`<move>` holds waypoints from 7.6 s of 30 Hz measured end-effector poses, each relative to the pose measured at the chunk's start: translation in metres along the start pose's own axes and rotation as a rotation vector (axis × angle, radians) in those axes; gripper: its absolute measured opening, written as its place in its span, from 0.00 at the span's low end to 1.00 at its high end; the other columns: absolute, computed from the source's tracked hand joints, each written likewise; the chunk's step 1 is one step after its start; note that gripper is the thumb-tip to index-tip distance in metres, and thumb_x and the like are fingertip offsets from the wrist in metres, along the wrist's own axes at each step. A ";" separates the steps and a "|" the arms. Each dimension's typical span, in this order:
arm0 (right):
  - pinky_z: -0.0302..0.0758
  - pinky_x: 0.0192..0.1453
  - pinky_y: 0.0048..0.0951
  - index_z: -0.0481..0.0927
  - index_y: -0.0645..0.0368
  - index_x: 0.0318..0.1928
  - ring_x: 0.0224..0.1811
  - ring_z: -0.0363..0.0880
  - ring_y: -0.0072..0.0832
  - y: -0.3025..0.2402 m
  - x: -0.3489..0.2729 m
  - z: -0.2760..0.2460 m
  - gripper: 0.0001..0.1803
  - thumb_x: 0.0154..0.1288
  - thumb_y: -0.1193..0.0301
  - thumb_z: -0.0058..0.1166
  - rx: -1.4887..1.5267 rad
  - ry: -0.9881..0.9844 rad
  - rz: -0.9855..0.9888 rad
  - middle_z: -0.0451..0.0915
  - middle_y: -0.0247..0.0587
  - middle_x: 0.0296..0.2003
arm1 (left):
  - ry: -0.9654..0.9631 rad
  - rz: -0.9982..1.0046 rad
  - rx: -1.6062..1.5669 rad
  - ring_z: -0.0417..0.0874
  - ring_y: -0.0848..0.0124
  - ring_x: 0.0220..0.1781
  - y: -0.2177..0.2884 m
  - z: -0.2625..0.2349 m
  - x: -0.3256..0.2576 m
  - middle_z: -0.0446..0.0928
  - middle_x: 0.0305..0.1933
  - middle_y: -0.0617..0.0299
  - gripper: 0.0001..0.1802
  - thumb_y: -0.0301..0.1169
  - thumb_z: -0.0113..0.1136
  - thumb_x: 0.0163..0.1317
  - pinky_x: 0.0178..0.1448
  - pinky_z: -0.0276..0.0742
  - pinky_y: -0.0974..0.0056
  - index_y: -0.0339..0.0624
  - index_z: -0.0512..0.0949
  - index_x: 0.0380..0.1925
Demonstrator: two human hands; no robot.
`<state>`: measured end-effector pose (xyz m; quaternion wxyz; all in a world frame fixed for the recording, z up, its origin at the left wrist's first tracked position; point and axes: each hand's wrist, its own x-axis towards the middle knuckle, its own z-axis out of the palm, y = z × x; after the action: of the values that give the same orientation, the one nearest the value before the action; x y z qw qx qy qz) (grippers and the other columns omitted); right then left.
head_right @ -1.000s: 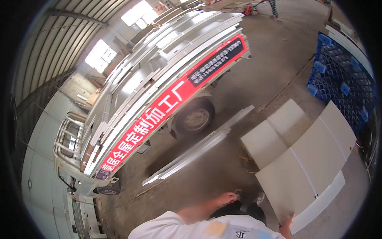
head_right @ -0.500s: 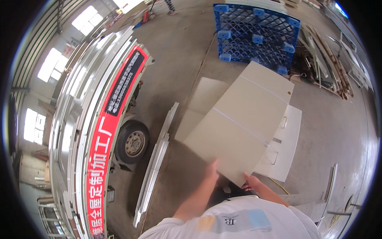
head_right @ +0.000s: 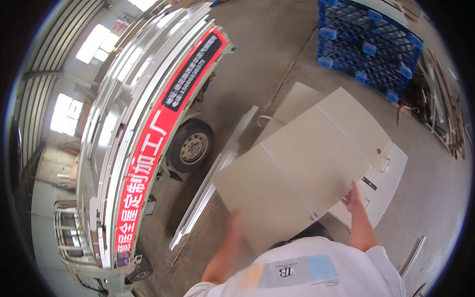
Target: The person stacks wooden boards onto the back of a truck, bundling some boards together with white plastic straps by hand.
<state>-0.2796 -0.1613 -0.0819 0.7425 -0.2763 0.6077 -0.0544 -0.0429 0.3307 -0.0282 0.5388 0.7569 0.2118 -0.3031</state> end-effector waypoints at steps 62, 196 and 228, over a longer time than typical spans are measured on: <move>0.79 0.60 0.36 0.74 0.57 0.63 0.55 0.81 0.34 -0.449 -0.112 1.250 0.30 0.75 0.47 0.51 0.340 -1.174 -0.547 0.83 0.39 0.54 | 0.207 0.615 -0.574 0.83 0.57 0.52 0.895 -0.588 0.427 0.83 0.51 0.52 0.20 0.37 0.58 0.70 0.58 0.80 0.52 0.35 0.79 0.54; 0.78 0.57 0.36 0.84 0.61 0.49 0.52 0.84 0.41 0.667 -0.318 -0.253 0.18 0.69 0.59 0.59 0.330 1.372 -0.042 0.85 0.48 0.49 | -1.200 -0.156 1.243 0.83 0.63 0.42 -0.529 0.384 -0.251 0.80 0.51 0.61 0.25 0.52 0.56 0.74 0.34 0.77 0.59 0.44 0.72 0.57; 0.71 0.69 0.37 0.74 0.59 0.66 0.65 0.78 0.39 0.927 -0.402 -0.373 0.30 0.73 0.51 0.54 0.707 1.562 0.297 0.80 0.49 0.61 | -1.469 -0.014 1.817 0.83 0.73 0.31 -0.592 0.243 -0.338 0.82 0.33 0.63 0.15 0.38 0.62 0.71 0.32 0.78 0.66 0.35 0.79 0.43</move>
<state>-0.9669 0.6573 -0.2130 0.1547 0.1691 0.9204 -0.3166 -0.7277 0.2986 -0.2599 -0.2095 0.5056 -0.4414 -0.7112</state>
